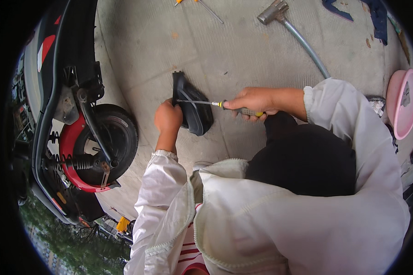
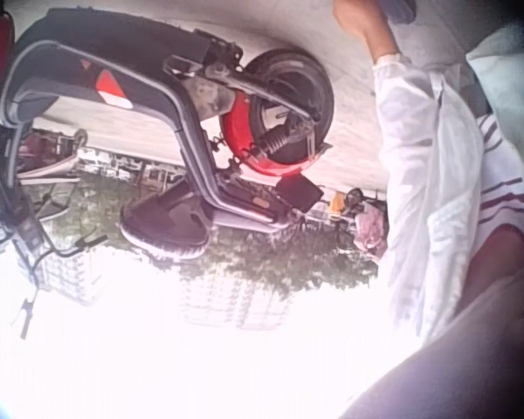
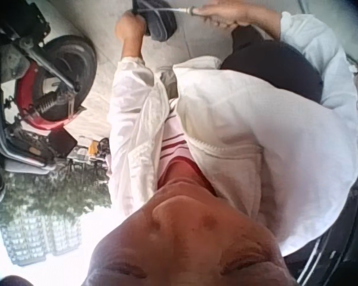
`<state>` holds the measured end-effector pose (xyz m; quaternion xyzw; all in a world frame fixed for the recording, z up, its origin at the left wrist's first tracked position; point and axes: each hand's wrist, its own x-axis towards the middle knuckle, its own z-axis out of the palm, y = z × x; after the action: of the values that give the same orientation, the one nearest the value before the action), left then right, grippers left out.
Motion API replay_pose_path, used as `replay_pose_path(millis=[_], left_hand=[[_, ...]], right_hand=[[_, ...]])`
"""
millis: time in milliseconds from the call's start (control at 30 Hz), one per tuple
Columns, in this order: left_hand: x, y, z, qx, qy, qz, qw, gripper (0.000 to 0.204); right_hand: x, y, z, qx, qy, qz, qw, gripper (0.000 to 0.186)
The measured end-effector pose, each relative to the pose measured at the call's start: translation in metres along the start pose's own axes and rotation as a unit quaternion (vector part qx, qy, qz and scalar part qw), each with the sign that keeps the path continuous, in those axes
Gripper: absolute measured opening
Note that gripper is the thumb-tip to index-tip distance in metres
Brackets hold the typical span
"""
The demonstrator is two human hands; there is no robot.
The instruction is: The person uses a screwdriver to remove screws from a black plastic scooter part, then reattaches the part to the scooter frame and tightens the screws.
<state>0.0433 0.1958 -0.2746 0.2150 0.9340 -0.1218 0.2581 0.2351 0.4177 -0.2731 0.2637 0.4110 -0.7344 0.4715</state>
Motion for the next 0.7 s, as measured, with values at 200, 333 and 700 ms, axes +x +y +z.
replay_pose_path(millis=[200, 333, 700], left_hand=[[0.001, 0.007, -0.004, -0.002, -0.012, -0.023, 1.0, 0.025], [0.001, 0.002, 0.002, 0.001, -0.004, -0.016, 1.0, 0.024], [0.005, -0.001, 0.0, 0.006, -0.017, -0.021, 1.0, 0.026]], right_hand=[[0.012, 0.021, 0.004, -0.282, 0.196, -0.165, 0.925, 0.048], [0.021, 0.01, -0.023, 0.194, -0.178, 0.126, 0.956, 0.047], [0.007, 0.002, -0.003, 0.053, -0.045, 0.042, 0.997, 0.061]])
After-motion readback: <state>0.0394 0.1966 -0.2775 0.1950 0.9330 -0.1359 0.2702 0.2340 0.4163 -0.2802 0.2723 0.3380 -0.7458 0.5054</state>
